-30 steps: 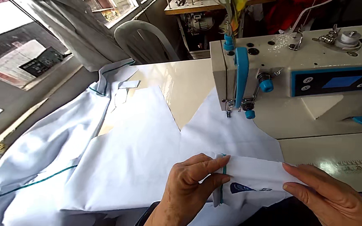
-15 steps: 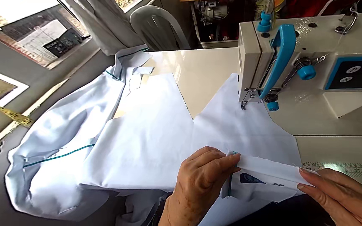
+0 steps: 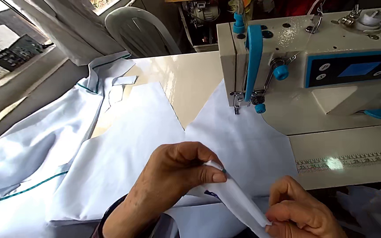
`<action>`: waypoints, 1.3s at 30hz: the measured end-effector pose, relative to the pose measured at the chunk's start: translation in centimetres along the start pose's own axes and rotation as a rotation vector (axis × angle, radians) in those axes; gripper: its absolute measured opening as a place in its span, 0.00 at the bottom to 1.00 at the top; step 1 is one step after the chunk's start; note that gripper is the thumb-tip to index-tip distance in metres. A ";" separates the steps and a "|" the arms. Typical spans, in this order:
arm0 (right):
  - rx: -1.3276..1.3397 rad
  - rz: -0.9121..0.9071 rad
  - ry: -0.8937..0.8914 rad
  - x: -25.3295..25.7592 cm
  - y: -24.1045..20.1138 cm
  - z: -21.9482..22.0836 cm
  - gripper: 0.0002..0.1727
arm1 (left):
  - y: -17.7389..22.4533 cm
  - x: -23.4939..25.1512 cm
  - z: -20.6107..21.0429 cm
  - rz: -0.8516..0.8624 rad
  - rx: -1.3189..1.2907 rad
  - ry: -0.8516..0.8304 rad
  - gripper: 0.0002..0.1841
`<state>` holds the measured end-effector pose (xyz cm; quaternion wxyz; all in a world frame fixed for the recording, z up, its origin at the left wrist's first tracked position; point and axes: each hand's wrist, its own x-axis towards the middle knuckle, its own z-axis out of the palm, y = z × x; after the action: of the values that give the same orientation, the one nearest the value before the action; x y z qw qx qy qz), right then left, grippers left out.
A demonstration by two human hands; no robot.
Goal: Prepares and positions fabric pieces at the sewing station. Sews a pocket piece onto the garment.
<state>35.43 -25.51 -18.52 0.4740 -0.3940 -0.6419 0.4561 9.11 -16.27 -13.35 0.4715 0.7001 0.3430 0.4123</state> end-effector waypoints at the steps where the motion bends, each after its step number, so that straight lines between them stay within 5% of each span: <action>1: 0.078 0.063 -0.026 0.0 0.3 0.5 0.05 | -0.1 1.2 0.0 -0.039 0.047 0.018 0.03; 6: 0.232 0.349 0.113 -1.2 2.5 2.8 0.06 | -2.9 6.8 0.9 -0.315 0.308 -0.208 0.04; 8: 0.167 0.288 0.196 -1.6 3.1 3.5 0.20 | -3.5 8.2 1.8 -0.354 0.403 -0.280 0.06; 11: 0.104 0.187 0.263 -1.7 3.4 3.4 0.26 | -3.3 9.7 3.9 -0.207 0.662 -0.286 0.06; 15: 0.101 0.349 0.234 -1.4 3.3 2.9 0.21 | -6.6 10.0 7.1 0.097 0.900 -0.257 0.05; 21: -0.006 0.332 0.199 -1.4 3.5 2.3 0.21 | -5.5 11.1 7.2 -0.273 0.811 -0.389 0.09; 25: -0.020 0.289 0.189 -0.4 2.6 1.6 0.21 | -5.5 11.0 7.6 -0.105 0.933 -0.291 0.07; 29: -0.164 0.310 0.153 0.2 3.4 1.2 0.21 | -6.7 11.2 7.6 -0.188 0.937 -0.307 0.08; 35: -0.400 0.230 0.124 0.3 3.7 1.4 0.21 | -8.7 10.2 7.1 -0.048 0.847 -0.192 0.06; 39: -0.556 0.162 0.145 0.2 3.8 2.0 0.20 | -10.4 9.9 6.3 0.209 0.831 -0.170 0.05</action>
<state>33.78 -24.71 -22.43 0.3545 -0.5902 -0.6732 0.2698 18.08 -6.72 -22.04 0.1321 0.8926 0.3670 0.2260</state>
